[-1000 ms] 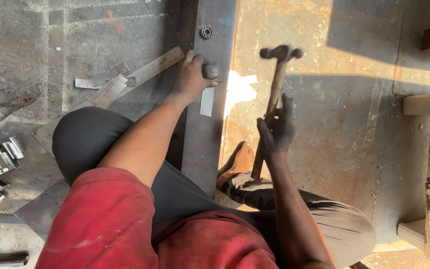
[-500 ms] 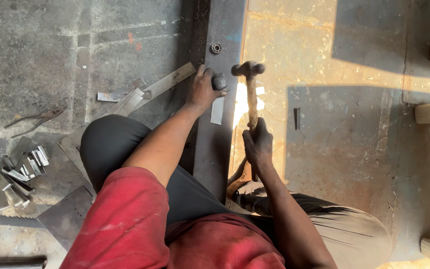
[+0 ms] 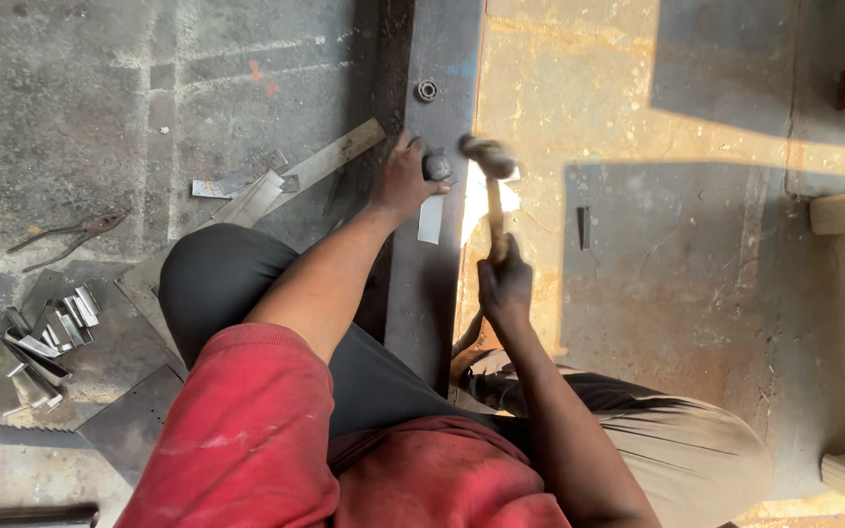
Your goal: The person sits on the floor and repeatedly places small metal strips on a metal beam, then strikes them with a hammer to flatten or shape them. The person handles the strips one at a time, adjusting their position before each strike.
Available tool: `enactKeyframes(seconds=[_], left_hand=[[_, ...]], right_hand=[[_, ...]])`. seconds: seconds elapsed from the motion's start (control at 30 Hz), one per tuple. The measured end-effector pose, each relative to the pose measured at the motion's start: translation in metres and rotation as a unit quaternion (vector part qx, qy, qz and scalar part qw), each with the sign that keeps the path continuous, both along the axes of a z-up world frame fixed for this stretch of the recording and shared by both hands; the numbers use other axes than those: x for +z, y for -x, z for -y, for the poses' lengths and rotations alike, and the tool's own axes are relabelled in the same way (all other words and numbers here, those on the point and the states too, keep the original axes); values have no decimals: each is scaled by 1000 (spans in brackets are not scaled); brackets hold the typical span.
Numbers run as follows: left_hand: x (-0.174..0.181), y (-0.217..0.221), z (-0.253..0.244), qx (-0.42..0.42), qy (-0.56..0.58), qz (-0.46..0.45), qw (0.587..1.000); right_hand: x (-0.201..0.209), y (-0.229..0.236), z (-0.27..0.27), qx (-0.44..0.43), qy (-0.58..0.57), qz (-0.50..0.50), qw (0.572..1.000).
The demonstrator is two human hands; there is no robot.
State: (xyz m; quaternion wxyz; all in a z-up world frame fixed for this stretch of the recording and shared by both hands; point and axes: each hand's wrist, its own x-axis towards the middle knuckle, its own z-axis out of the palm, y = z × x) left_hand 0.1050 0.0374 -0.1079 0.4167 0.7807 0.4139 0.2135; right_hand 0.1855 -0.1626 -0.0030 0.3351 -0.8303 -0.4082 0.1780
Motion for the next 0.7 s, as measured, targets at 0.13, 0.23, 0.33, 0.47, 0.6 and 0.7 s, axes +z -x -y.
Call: enactKeyframes(seconds=[0.13, 0.23, 0.33, 0.47, 0.6, 0.7], left_hand=[[5, 0, -5, -13, -17, 12, 1000], [5, 8, 4, -29, 35, -6, 999], [11, 21, 12, -66, 57, -34, 996], [18, 41, 27, -95, 37, -73, 992], [24, 45, 34, -103, 58, -86, 989], [31, 39, 30, -91, 19, -92, 991]], right_hand=[[8, -7, 5, -113, 16, -266, 957], [65, -28, 22, 36, -140, -160, 976], [117, -40, 41, 130, -387, -172, 896], [109, -25, 50, 129, -473, -189, 851], [22, 16, 38, 36, -167, -54, 984], [-8, 10, 35, -111, 171, -119, 972]])
